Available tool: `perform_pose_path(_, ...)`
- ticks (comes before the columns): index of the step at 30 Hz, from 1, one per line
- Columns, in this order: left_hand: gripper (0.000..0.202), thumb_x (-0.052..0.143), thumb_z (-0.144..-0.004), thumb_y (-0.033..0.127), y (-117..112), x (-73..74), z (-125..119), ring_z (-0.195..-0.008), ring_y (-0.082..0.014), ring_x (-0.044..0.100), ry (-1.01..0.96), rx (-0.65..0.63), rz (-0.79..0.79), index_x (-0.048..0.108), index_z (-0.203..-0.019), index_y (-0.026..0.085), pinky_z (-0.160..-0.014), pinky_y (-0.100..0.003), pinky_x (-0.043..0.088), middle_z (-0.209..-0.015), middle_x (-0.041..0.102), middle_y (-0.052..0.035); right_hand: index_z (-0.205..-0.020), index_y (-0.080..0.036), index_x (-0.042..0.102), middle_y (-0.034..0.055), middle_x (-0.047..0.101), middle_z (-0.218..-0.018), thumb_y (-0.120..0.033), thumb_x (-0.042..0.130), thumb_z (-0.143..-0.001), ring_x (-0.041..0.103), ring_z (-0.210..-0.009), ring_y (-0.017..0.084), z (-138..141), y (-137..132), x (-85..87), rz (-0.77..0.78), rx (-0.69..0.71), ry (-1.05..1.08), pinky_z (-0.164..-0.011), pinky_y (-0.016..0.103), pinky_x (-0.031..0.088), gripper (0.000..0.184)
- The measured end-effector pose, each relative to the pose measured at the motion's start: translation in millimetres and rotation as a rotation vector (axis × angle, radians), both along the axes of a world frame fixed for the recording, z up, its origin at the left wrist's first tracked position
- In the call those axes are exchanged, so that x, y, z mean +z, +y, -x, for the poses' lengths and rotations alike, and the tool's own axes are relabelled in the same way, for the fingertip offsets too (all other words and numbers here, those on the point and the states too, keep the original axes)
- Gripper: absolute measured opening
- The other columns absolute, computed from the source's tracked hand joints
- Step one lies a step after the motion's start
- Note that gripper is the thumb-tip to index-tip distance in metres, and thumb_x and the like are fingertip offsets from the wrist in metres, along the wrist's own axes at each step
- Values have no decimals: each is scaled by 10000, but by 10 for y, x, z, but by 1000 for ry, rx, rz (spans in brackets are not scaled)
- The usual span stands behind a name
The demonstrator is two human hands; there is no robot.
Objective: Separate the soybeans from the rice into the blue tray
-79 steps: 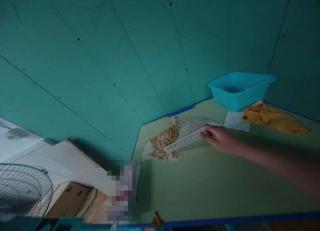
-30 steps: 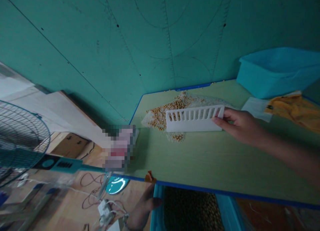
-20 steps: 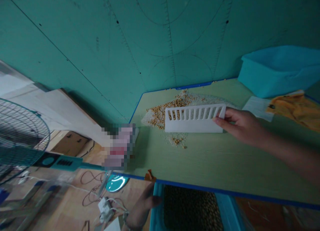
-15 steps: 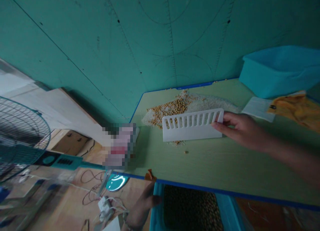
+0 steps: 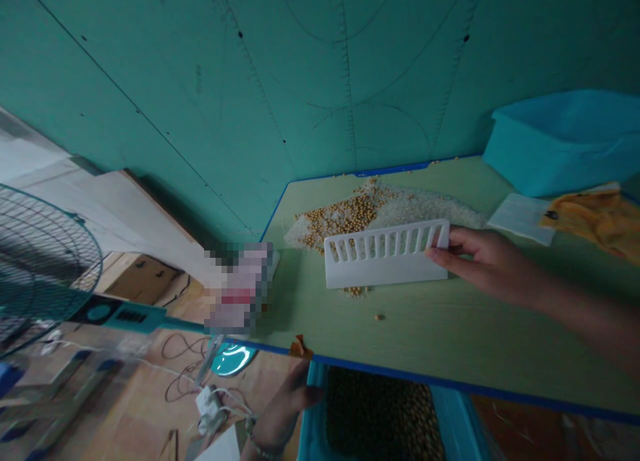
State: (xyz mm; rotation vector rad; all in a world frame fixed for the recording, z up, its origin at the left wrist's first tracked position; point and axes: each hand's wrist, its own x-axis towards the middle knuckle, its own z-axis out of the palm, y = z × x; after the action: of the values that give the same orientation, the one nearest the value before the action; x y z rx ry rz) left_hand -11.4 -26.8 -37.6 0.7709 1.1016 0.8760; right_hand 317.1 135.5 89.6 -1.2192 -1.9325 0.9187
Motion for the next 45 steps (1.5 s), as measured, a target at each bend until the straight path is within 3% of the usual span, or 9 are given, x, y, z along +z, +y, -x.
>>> perform_pose_path(8,479,712,-604,311,-14,52,-20,-1312,-409,507,-3,26,49,780,-1077,285,-1152,-513,291,-1205,769,-18,-825,-210,691,88,763,-829,-652,591,-772,701,-742,262,-15,25,-17,6,-33,39,-642,391,548,456)
perform_pose_path(15,471,683,-622,283,-13,27,-27,-1298,-398,521,21,13,29,777,-1083,277,-1138,-511,312,-1206,768,-11,-769,-214,679,67,739,-748,-629,582,-790,667,-670,232,40,-67,53,15,68,5,-586,356,521,426)
perform_pose_path(21,470,694,-603,272,11,85,-39,-1269,-411,541,71,31,55,783,-1065,267,-1118,-536,336,-1165,784,-14,-720,-230,646,44,702,-697,-662,613,-743,643,-642,207,40,-53,69,51,32,58,-559,332,503,433)
perform_pose_path(28,500,688,-619,244,36,244,-101,-1352,-380,467,-22,1,88,762,-1113,260,-1191,-495,224,-1233,753,-11,-689,-228,611,-13,597,-577,-616,641,-740,491,-472,127,97,-124,101,208,122,79,-406,256,358,393)
perform_pose_path(36,555,678,-622,281,19,181,-52,-1316,-413,490,15,-23,63,729,-1173,242,-1166,-550,251,-1223,753,-37,-701,-236,604,-46,503,-515,-604,666,-730,407,-422,108,132,-125,164,298,164,118,-364,242,291,375)
perform_pose_path(45,533,698,-612,297,27,112,-60,-1305,-412,496,12,-21,34,750,-1140,246,-1152,-532,272,-1215,758,-30,-781,-201,559,-79,478,-511,-561,659,-737,362,-346,56,73,-88,44,507,269,33,-347,215,240,377)
